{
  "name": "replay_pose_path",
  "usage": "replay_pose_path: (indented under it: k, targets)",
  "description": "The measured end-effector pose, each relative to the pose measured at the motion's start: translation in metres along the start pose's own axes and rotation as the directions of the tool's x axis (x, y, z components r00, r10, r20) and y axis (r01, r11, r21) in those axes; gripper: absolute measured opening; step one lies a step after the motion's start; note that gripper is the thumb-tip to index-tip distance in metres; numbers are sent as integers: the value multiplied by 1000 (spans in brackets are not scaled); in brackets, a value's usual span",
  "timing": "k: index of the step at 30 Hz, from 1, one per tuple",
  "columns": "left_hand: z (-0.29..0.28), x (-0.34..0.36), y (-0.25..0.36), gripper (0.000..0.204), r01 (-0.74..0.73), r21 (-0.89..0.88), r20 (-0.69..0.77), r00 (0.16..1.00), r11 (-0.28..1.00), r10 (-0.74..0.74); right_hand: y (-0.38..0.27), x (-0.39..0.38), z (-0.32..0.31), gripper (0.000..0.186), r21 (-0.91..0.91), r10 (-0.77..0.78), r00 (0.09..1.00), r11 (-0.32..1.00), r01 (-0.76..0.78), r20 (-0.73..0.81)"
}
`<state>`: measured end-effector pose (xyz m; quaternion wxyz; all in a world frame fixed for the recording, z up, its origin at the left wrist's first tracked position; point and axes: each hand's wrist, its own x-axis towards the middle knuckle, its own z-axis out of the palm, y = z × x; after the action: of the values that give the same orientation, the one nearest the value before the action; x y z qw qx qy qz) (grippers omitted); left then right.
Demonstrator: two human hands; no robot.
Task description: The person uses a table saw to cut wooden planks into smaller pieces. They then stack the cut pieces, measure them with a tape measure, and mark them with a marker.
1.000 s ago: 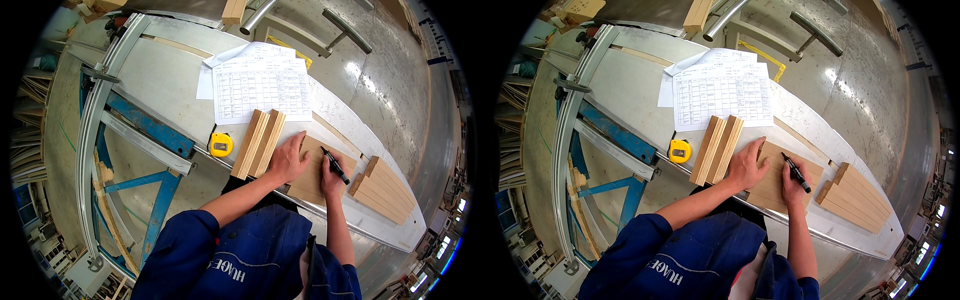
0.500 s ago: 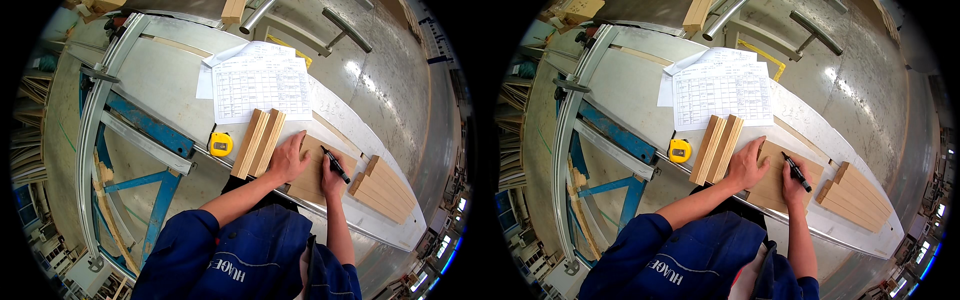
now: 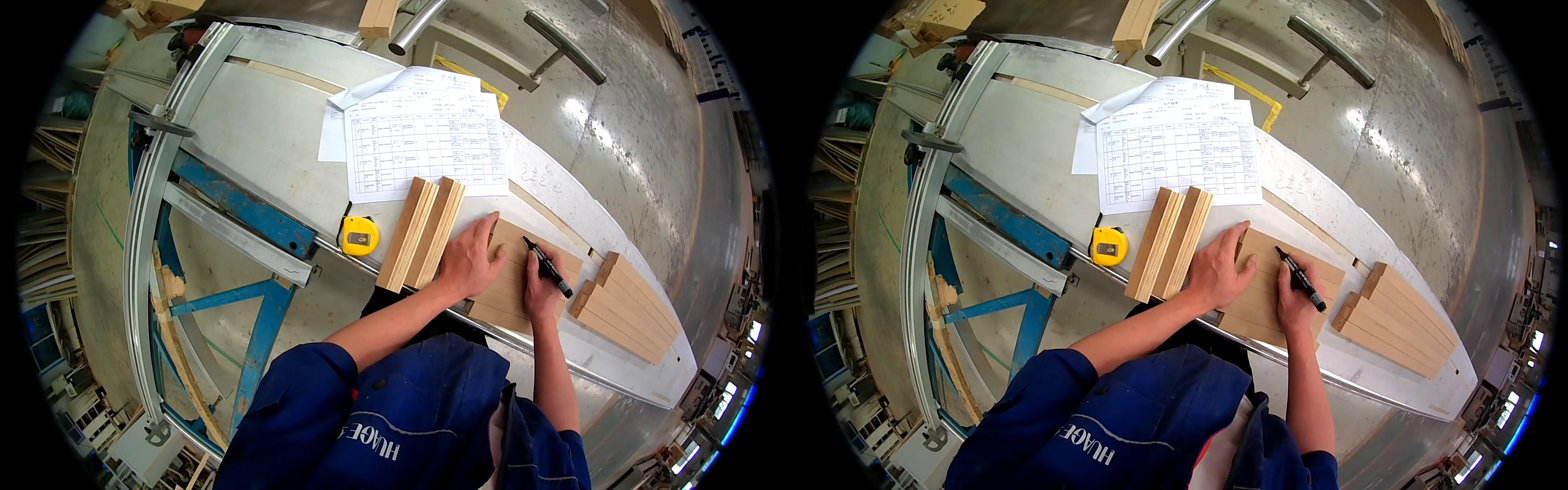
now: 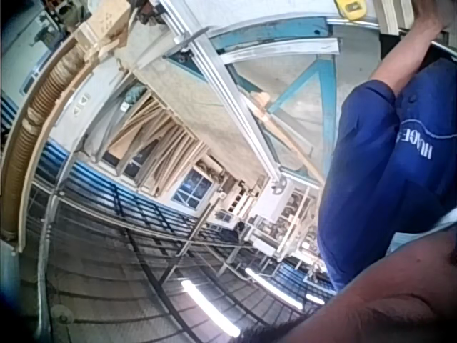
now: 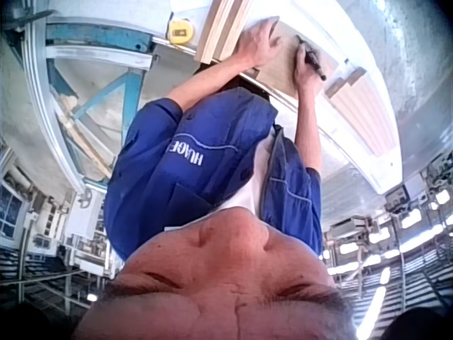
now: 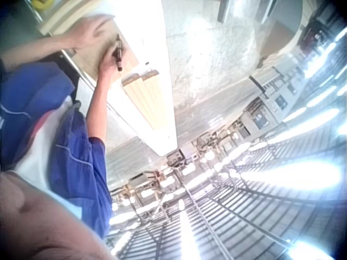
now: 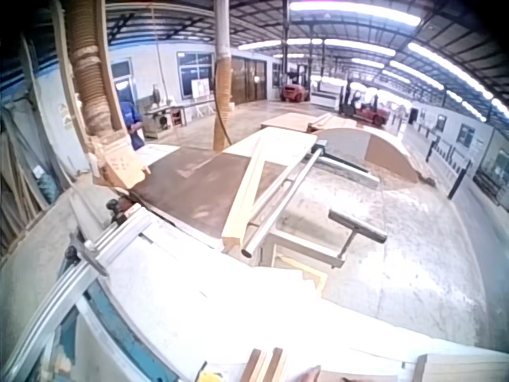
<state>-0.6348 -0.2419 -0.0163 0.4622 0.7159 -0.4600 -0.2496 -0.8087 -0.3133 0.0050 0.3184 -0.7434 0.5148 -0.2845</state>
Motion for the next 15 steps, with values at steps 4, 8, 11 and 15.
replay_pose_path:
  k: [4, 8, 11, 15]
  targets:
    - [0, 0, -1, 61, -2, -4, 6, 1000, 1000, 2, -1, 0, 0, 17, 4, 4, 1000, 1000, -4, 4]
    - [1, 0, -2, 61, -8, -1, 0, 1000, 1000, 8, -1, 0, 0, 18, 7, -6, 1000, 1000, 6, -2]
    - [1, 0, -1, 60, -10, 4, -5, 1000, 1000, 10, -2, 0, 1, 18, -3, -23, 1000, 1000, 23, -8]
    - [1, 0, -1, 60, -4, -2, -1, 1000, 1000, 4, 1, -1, 1, 18, -9, -13, 1000, 1000, 12, -7]
